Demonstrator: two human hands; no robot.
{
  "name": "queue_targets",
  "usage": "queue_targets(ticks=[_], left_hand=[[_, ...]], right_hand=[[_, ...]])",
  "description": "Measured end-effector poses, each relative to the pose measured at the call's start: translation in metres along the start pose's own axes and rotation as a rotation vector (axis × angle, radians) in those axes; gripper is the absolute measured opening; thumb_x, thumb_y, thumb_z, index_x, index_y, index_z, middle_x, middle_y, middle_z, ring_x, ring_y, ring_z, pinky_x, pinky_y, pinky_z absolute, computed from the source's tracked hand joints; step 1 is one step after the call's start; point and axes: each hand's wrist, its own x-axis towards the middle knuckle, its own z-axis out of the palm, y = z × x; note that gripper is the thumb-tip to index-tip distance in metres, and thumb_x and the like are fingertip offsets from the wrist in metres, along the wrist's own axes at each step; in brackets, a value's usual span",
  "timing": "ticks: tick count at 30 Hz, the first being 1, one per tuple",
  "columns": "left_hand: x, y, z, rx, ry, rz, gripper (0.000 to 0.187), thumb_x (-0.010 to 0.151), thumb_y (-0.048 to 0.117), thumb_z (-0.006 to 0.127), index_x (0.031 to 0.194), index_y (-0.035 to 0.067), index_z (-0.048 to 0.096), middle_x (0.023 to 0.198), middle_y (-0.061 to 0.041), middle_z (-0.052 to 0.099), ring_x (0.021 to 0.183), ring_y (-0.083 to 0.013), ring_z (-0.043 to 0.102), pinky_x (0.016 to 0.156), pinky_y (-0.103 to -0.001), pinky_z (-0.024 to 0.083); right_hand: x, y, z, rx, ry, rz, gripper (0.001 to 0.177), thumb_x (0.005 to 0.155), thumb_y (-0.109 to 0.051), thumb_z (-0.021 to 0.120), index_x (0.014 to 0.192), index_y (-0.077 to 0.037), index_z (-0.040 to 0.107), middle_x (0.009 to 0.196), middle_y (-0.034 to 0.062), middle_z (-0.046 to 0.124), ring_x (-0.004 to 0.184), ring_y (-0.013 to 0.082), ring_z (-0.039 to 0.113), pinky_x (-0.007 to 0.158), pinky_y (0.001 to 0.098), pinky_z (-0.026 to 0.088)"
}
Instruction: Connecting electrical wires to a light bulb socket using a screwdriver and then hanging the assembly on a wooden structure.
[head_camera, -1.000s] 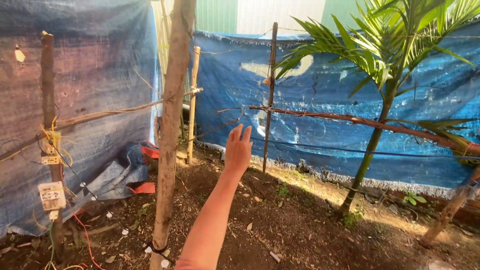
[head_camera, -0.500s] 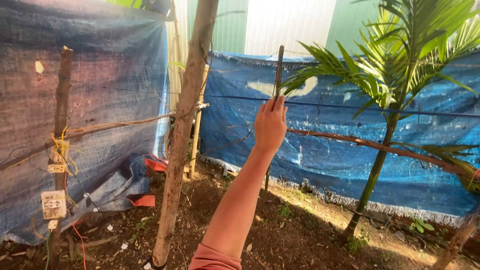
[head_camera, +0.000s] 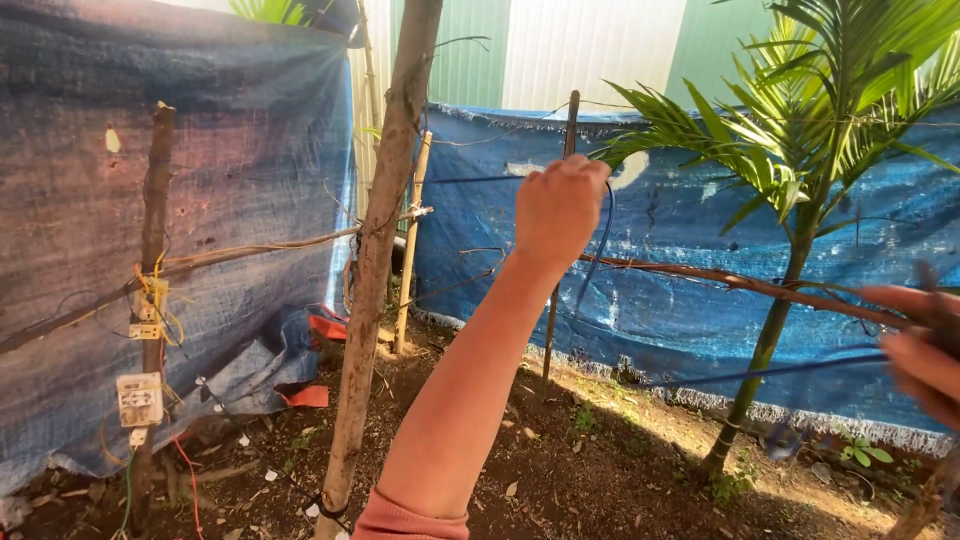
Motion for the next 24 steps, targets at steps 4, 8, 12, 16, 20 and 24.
queue_targets(ticks=[4, 8, 12, 16, 20, 24], left_hand=[[-0.001, 0.017, -0.016, 0.027, -0.235, 0.124, 0.026, 0.094, 0.009, 0.062, 0.072, 0.018, 0.072, 0.064, 0.003, 0.063, 0.060, -0.0188, 0.063, 0.049, -0.035, 0.051], [0.002, 0.008, -0.010, 0.040, -0.304, 0.357, 0.021, 0.081, -0.002, 0.067, 0.074, 0.015, 0.075, 0.070, -0.001, 0.069, 0.067, -0.0252, 0.068, 0.064, -0.046, 0.057], [0.018, -0.021, -0.023, -0.080, -0.391, 0.454, 0.018, 0.086, 0.022, 0.066, 0.069, 0.016, 0.067, 0.074, -0.003, 0.067, 0.068, -0.0292, 0.065, 0.052, -0.047, 0.050], [0.057, -0.047, -0.058, -0.228, -0.426, 0.336, 0.026, 0.092, 0.038, 0.070, 0.079, 0.015, 0.070, 0.075, -0.006, 0.071, 0.070, -0.0335, 0.070, 0.056, -0.054, 0.054], [0.072, -0.058, -0.081, -0.396, -0.446, 0.340, 0.027, 0.086, 0.034, 0.077, 0.066, 0.020, 0.066, 0.074, -0.011, 0.067, 0.065, -0.0383, 0.064, 0.053, -0.058, 0.047], [0.039, -0.139, -0.142, -0.678, -0.079, 0.341, 0.042, 0.100, 0.046, 0.057, 0.138, 0.027, 0.059, 0.122, -0.002, 0.072, 0.106, -0.0229, 0.070, 0.080, -0.044, 0.058]], right_hand=[[-0.048, -0.116, 0.115, 0.146, -0.089, 0.089, 0.043, 0.103, -0.017, 0.057, 0.146, -0.013, 0.066, 0.073, 0.0095, 0.038, 0.055, 0.0217, 0.031, 0.044, 0.0322, 0.018], [-0.031, -0.147, 0.189, 0.207, -0.206, 0.135, 0.045, 0.103, -0.024, 0.055, 0.144, -0.010, 0.067, 0.064, 0.0052, 0.035, 0.053, 0.0176, 0.028, 0.048, 0.0305, 0.017], [-0.007, -0.167, 0.241, 0.354, -0.067, -0.001, 0.021, 0.105, -0.018, 0.066, 0.095, -0.001, 0.060, 0.067, 0.0071, 0.042, 0.050, 0.0159, 0.031, 0.044, 0.0314, 0.021], [-0.003, -0.184, 0.270, 0.418, 0.023, -0.043, 0.013, 0.101, -0.010, 0.068, 0.102, -0.009, 0.055, 0.064, 0.0024, 0.037, 0.047, 0.0127, 0.027, 0.043, 0.0309, 0.018], [0.019, -0.151, 0.277, 0.583, -0.022, -0.062, 0.015, 0.101, -0.014, 0.066, 0.100, 0.001, 0.068, 0.066, 0.0090, 0.046, 0.056, 0.0145, 0.036, 0.045, 0.0283, 0.020], [0.022, -0.155, 0.245, 0.782, -0.098, -0.253, 0.025, 0.106, -0.028, 0.061, 0.099, -0.005, 0.063, 0.060, 0.0000, 0.042, 0.046, 0.0098, 0.036, 0.047, 0.0265, 0.027]])
